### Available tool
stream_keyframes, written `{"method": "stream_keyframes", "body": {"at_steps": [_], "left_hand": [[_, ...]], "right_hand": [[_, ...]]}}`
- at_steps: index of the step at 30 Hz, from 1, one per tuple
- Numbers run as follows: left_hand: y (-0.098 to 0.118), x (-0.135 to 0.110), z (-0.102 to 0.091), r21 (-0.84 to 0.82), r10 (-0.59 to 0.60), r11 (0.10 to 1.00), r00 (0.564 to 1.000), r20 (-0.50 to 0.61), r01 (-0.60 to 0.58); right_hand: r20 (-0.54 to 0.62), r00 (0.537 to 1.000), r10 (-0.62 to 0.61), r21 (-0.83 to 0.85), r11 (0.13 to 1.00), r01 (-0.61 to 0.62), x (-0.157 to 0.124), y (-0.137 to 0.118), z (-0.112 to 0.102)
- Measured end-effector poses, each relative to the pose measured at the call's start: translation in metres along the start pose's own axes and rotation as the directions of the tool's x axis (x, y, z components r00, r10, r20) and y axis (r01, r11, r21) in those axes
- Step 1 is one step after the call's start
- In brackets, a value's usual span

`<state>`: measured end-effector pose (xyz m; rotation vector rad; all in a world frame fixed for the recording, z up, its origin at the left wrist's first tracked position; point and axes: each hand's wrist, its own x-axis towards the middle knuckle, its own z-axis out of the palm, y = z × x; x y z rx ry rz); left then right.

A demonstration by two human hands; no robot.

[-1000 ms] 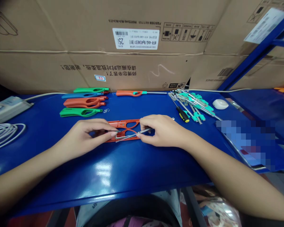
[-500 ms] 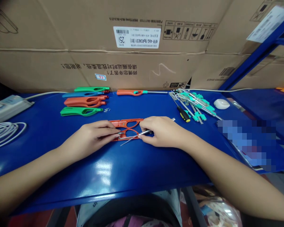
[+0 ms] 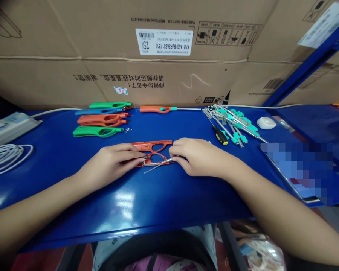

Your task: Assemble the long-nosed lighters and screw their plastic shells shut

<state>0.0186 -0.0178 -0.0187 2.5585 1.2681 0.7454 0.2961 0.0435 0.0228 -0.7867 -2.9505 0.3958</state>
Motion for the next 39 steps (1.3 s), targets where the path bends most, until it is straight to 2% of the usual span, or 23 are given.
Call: {"method": "stream_keyframes", "body": {"at_steps": [6, 12, 20, 26, 29, 31, 34, 37, 39], "left_hand": [[0.0, 0.001, 0.0, -0.017, -0.01, 1.0, 1.0, 0.013, 0.01], [0.002, 0.002, -0.001, -0.018, -0.03, 0.999, 0.999, 0.02, 0.03], [0.003, 0.003, 0.0, -0.004, -0.034, 0.999, 0.999, 0.017, 0.035], [0.006, 0.004, -0.002, -0.007, -0.059, 0.998, 0.998, 0.03, 0.06], [0.005, 0.004, -0.001, -0.004, -0.048, 0.999, 0.999, 0.024, 0.048], [0.004, 0.003, 0.0, 0.0, -0.031, 1.0, 0.999, 0.012, 0.031], [0.003, 0.002, 0.003, 0.007, -0.003, 1.0, 1.0, -0.012, 0.003], [0.003, 0.002, 0.005, 0.013, 0.007, 1.0, 1.0, -0.021, -0.007], [0.004, 0.002, 0.006, 0.012, 0.007, 1.0, 1.0, -0.02, -0.006]], "right_hand": [[-0.001, 1.0, -0.012, 0.002, 1.0, 0.012, -0.002, 0.002, 0.0], [-0.016, 0.999, -0.042, -0.167, 0.985, 0.039, -0.004, -0.004, 0.001], [0.072, 0.991, -0.11, -0.386, 0.913, 0.13, -0.005, -0.017, 0.0], [0.057, 0.985, -0.164, -0.436, 0.883, 0.173, -0.004, -0.019, 0.003], [0.004, 0.99, -0.14, -0.445, 0.886, 0.127, -0.003, -0.02, 0.005], [-0.065, 0.995, -0.074, -0.375, 0.926, 0.044, -0.002, -0.021, 0.006], [-0.151, 0.985, 0.077, -0.112, 0.989, -0.095, 0.002, -0.018, 0.008], [-0.142, 0.97, 0.196, 0.132, 0.975, -0.178, 0.006, -0.011, 0.011], [-0.118, 0.967, 0.226, 0.209, 0.958, -0.198, 0.008, -0.008, 0.011]]}}
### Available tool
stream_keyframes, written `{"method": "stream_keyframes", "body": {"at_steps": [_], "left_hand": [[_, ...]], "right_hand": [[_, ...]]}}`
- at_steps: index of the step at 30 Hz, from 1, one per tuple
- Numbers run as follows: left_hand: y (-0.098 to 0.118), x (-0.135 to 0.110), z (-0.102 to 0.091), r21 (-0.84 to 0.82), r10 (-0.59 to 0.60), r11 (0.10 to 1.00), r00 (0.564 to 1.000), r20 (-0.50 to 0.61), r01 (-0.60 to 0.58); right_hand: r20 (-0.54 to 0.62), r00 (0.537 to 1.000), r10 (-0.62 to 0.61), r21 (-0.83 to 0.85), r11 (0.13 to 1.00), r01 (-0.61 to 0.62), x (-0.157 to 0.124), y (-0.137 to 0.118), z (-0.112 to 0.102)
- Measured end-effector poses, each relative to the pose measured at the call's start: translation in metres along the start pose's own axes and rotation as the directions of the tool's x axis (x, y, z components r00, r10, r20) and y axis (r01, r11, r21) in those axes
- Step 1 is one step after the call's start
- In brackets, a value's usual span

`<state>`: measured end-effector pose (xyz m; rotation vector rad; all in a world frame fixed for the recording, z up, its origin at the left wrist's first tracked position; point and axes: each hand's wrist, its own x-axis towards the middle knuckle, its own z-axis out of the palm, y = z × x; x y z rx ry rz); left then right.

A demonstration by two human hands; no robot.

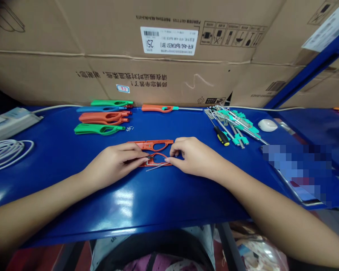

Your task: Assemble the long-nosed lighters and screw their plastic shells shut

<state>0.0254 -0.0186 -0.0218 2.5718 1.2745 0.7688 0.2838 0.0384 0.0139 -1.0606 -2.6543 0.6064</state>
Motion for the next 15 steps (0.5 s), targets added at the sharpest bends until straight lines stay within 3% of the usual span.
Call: {"method": "stream_keyframes", "body": {"at_steps": [10, 15], "left_hand": [[0.0028, -0.0017, 0.0024, 0.024, -0.008, 1.0, 1.0, 0.012, 0.008], [0.0042, -0.0015, 0.0039, 0.024, -0.006, 1.0, 1.0, 0.006, 0.006]], "right_hand": [[0.094, 0.99, 0.109, 0.09, 0.989, -0.118, 0.0018, -0.0027, -0.0063], [0.182, 0.953, 0.241, 0.127, 0.956, -0.266, 0.0035, -0.0041, -0.009]]}}
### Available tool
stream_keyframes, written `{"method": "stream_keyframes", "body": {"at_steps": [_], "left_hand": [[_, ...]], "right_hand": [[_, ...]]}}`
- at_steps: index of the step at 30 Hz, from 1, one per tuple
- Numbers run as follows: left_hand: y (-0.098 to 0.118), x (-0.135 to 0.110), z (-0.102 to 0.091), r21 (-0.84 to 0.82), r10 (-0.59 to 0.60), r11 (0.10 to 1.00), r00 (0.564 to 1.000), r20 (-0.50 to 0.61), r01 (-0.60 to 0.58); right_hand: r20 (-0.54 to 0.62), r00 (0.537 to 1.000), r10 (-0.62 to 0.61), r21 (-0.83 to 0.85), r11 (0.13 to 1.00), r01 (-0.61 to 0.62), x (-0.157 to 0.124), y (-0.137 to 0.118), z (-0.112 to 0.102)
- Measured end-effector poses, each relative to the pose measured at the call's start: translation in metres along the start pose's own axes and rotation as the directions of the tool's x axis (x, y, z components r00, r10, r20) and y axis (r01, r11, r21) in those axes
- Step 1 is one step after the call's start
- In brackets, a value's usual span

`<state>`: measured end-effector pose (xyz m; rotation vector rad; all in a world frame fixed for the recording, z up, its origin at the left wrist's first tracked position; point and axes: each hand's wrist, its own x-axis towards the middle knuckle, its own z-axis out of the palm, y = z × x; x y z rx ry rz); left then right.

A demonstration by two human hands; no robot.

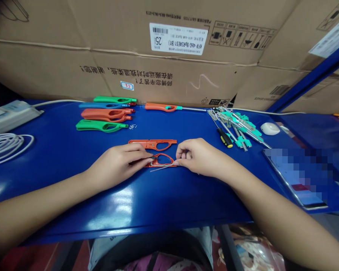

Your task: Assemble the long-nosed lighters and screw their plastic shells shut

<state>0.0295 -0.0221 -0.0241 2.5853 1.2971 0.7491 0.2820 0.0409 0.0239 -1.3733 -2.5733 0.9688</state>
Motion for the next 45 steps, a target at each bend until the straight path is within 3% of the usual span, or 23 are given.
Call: {"method": "stream_keyframes", "body": {"at_steps": [4, 7, 10, 14, 18, 21, 32, 36, 45], "left_hand": [[0.0, 0.0, 0.001, -0.002, -0.005, 1.0, 1.0, 0.004, 0.005], [0.0, 0.0, 0.001, 0.001, -0.01, 1.0, 1.0, 0.01, 0.01], [-0.001, 0.0, 0.0, -0.002, -0.005, 1.0, 1.0, 0.007, 0.005], [0.0, 0.0, -0.002, -0.004, 0.013, 1.0, 1.0, -0.012, -0.013], [0.0, 0.0, -0.002, -0.004, 0.035, 0.999, 0.999, -0.027, -0.035], [-0.001, 0.0, -0.002, -0.006, 0.034, 0.999, 0.999, -0.025, -0.034], [-0.001, -0.001, -0.002, -0.021, 0.021, 1.0, 0.999, -0.032, -0.022], [-0.002, -0.001, -0.001, -0.034, 0.025, 0.999, 0.999, -0.038, -0.026], [-0.001, -0.002, 0.003, -0.028, 0.023, 0.999, 0.999, -0.043, -0.024]], "right_hand": [[0.061, 0.992, 0.113, 0.019, 0.993, -0.114, 0.003, -0.003, 0.001], [0.086, 0.99, 0.108, 0.045, 0.993, -0.112, 0.004, -0.002, 0.002], [0.045, 0.997, -0.057, 0.038, 0.998, 0.056, 0.001, 0.002, 0.001], [0.107, 0.94, -0.326, -0.005, 0.945, 0.328, -0.004, 0.006, -0.001], [0.103, 0.898, -0.428, -0.147, 0.886, 0.439, -0.005, 0.004, 0.008], [0.09, 0.89, -0.448, -0.228, 0.86, 0.456, -0.003, 0.004, 0.015], [-0.026, 0.888, -0.459, -0.039, 0.888, 0.458, 0.0, 0.004, 0.015], [-0.054, 0.875, -0.481, -0.047, 0.876, 0.479, 0.003, 0.005, 0.021], [-0.068, 0.895, -0.44, -0.092, 0.896, 0.434, 0.003, 0.002, 0.022]]}}
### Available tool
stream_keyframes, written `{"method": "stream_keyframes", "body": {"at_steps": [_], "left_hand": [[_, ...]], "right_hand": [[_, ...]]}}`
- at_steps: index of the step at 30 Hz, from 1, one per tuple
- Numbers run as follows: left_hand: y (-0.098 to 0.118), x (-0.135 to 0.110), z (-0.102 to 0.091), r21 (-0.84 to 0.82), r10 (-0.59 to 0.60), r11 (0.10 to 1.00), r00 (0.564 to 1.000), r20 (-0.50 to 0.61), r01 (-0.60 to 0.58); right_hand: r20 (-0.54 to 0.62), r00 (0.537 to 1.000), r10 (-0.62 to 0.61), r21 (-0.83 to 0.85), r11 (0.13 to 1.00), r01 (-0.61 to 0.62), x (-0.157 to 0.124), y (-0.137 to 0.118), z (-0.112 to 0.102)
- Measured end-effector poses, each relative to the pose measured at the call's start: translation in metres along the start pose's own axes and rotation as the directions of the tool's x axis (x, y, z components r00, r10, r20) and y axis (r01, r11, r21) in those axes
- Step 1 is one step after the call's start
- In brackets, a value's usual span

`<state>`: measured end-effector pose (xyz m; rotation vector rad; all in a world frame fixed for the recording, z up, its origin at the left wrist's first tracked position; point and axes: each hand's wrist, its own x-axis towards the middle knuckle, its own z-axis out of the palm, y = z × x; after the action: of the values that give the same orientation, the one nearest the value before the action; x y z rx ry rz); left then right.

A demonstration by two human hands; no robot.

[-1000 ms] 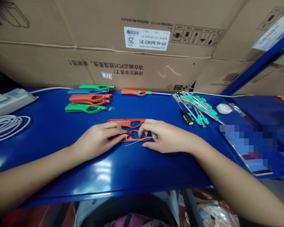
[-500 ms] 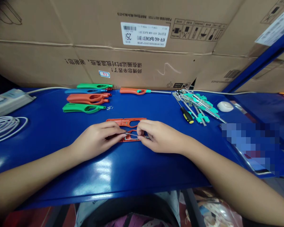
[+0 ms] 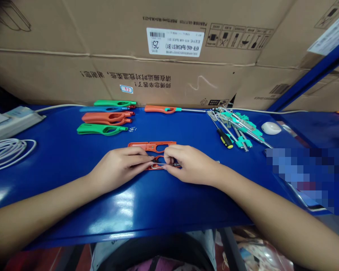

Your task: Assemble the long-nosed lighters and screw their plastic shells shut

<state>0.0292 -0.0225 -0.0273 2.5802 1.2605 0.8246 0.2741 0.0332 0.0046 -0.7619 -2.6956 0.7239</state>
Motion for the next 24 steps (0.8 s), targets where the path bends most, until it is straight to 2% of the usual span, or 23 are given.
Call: {"method": "stream_keyframes", "body": {"at_steps": [7, 18, 24], "left_hand": [[0.0045, 0.0011, -0.0059, 0.166, 0.012, 0.986, 0.997, 0.071, -0.024], [0.0037, 0.0018, 0.0009, 0.09, -0.022, 0.996, 1.0, -0.008, 0.022], [0.005, 0.0027, -0.004, 0.211, -0.002, 0.978, 0.998, 0.068, -0.012]], "right_hand": [[0.016, 1.0, 0.012, -0.035, 0.999, -0.012, -0.0007, -0.001, 0.0008], [0.057, 0.998, 0.019, -0.079, 0.997, -0.015, -0.0019, 0.0014, 0.0022], [0.078, 0.997, 0.029, -0.095, 0.995, -0.021, -0.0013, -0.001, 0.001]]}}
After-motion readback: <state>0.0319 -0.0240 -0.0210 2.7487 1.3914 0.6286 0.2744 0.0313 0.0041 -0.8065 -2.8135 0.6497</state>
